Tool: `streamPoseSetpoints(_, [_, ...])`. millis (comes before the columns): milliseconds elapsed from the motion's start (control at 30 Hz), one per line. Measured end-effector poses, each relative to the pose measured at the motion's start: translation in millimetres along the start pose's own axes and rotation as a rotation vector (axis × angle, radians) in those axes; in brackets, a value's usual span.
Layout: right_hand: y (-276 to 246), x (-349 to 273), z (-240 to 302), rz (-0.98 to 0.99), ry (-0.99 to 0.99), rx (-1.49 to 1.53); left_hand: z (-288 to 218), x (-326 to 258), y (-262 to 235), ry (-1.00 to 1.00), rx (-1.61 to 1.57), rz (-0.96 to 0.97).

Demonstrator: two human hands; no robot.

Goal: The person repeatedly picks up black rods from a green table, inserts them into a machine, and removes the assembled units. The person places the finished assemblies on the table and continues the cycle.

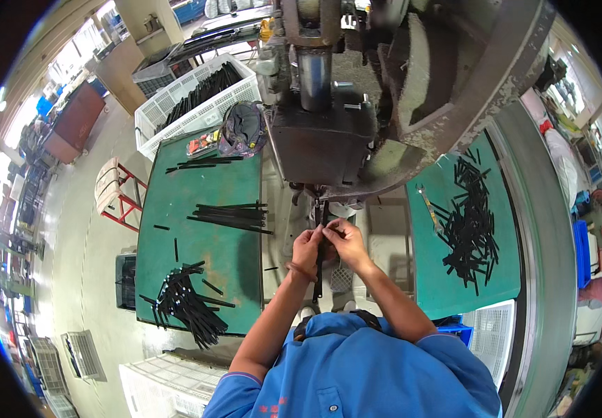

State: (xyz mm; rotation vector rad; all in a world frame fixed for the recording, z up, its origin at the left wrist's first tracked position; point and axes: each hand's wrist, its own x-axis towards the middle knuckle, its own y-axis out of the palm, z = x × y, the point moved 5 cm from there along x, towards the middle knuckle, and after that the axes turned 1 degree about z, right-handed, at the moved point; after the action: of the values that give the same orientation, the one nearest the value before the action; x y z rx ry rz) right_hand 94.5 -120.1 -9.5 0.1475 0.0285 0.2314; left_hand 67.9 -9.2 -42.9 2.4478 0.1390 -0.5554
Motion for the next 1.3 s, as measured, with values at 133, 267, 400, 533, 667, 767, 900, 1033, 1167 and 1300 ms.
streamPoseSetpoints(133, [-4,5,-4,-0.252,-0.210,-0.165,6,-7,-1,-0.004,0.024,-0.015])
streamPoseSetpoints(267, [1,8,33,-0.333,-0.320,-0.267,-1,-24,-7,0.013,0.162,-0.010])
streamPoseSetpoints(400, [19,11,57,-0.147,-0.260,-0.351,-19,-44,-8,-0.025,0.228,0.097])
streamPoseSetpoints(533, [21,15,48,-0.214,-0.318,-0.460,-23,-51,-16,-0.023,0.273,0.173])
streamPoseSetpoints(667, [25,9,49,-0.257,-0.381,-0.469,-33,-54,-17,0.001,0.309,0.208])
streamPoseSetpoints(767, [24,8,43,-0.290,-0.385,-0.520,-43,-56,-13,-0.019,0.355,0.212])
streamPoseSetpoints(900, [24,6,36,-0.295,-0.295,-0.523,-49,-58,-10,-0.044,0.354,0.228])
streamPoseSetpoints(1033, [25,-7,34,-0.281,-0.261,-0.432,-50,-58,-13,-0.059,0.319,0.247])
streamPoseSetpoints(1167, [22,-12,34,-0.289,-0.221,-0.405,-48,-56,-16,-0.065,0.307,0.247])
streamPoseSetpoints(1300, [22,-15,36,-0.288,-0.266,-0.459,-52,-62,-12,-0.054,0.327,0.248])
